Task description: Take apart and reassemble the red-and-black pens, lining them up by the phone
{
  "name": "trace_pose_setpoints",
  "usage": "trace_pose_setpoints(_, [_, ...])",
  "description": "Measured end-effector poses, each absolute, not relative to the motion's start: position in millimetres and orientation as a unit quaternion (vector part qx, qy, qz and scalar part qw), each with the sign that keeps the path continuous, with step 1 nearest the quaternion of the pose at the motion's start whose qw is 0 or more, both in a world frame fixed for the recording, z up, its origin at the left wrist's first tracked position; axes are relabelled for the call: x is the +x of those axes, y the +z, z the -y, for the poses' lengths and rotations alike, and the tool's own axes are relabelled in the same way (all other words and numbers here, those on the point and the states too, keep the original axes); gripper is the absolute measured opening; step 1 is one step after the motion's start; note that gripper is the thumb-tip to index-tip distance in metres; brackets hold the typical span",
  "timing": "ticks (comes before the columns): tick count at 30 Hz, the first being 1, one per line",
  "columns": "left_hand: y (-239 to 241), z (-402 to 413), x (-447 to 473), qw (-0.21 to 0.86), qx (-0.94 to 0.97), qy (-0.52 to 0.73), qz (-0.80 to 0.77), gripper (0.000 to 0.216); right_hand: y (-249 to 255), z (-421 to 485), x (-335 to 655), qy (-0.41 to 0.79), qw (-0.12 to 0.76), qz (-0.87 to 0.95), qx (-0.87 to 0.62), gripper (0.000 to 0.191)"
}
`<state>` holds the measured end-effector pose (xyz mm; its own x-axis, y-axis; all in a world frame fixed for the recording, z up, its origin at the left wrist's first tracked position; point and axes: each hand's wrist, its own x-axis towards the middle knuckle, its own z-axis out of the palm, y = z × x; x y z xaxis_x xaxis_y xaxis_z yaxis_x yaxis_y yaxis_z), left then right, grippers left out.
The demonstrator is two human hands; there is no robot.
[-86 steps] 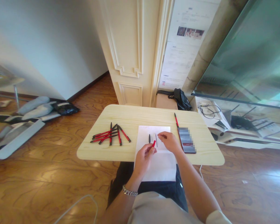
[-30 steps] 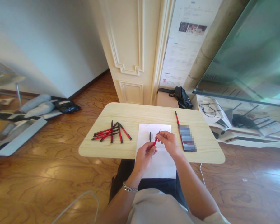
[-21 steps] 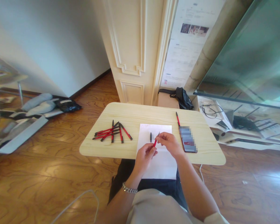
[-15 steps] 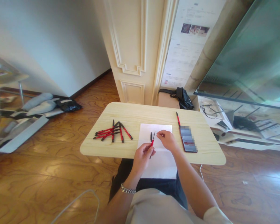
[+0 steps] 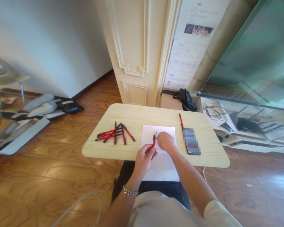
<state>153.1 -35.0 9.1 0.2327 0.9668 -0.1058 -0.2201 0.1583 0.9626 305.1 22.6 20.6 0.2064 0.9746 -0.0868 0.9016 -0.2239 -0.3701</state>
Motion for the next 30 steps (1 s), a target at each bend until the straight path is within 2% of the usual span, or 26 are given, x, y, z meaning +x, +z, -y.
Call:
trace_pose_setpoints(3, [11,35,154,0.640,0.454,0.464,-0.412,0.036,22,-21,313,0.205,0.245,0.589,-0.742,0.019])
trace_pose_setpoints(7, [13,38,157,0.649,0.450,0.456,-0.410,0.036,35,-16,323,0.389,0.476,0.483,-0.623,0.024])
trace_pose_setpoints(11, [12,40,162,0.657,0.447,0.453,-0.404,0.037,57,-7,324,0.489,0.587,0.381,-0.521,0.028])
trace_pose_setpoints(17, [13,41,164,0.657,0.460,0.440,-0.403,0.033,74,1,316,0.494,0.621,0.343,-0.502,0.027])
trace_pose_setpoints(30, [15,41,164,0.653,0.472,0.432,-0.405,0.034,66,0,315,0.489,0.594,0.383,-0.512,0.027])
